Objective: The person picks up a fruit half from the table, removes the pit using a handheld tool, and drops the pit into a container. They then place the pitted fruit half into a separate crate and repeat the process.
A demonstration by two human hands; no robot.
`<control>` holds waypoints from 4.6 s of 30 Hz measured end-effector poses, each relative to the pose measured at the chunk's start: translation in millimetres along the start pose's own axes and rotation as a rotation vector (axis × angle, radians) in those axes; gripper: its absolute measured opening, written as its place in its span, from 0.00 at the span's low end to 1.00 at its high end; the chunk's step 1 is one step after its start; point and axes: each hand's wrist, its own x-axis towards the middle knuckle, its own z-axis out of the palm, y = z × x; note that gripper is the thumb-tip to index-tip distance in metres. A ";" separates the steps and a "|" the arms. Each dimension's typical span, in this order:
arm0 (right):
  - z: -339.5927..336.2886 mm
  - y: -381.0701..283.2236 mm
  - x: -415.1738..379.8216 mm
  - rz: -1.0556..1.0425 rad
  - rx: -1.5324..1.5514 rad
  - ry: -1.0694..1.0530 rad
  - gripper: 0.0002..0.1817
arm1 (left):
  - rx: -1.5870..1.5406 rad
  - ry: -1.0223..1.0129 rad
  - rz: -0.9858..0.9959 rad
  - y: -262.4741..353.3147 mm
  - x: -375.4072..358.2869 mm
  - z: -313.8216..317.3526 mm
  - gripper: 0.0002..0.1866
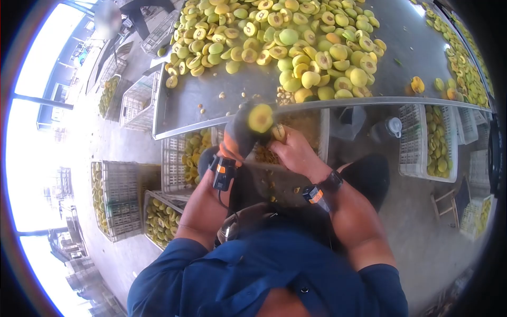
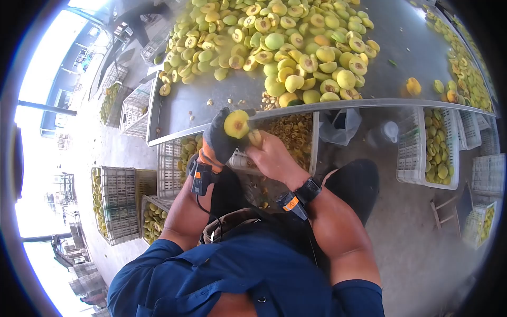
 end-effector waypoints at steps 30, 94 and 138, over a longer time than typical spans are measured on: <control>-27.8 -19.8 -20.7 0.133 -0.085 -0.001 0.13 | 1.004 0.807 -0.471 -34.6 -85.1 -213.5 0.24; -10.5 5.5 -3.9 0.256 0.205 -0.205 0.09 | 0.157 0.210 -0.067 33.4 -2.4 43.3 0.15; -21.6 -7.2 -7.5 0.145 -0.311 -0.062 0.15 | 0.751 -0.085 -0.106 -55.2 225.7 -69.6 0.30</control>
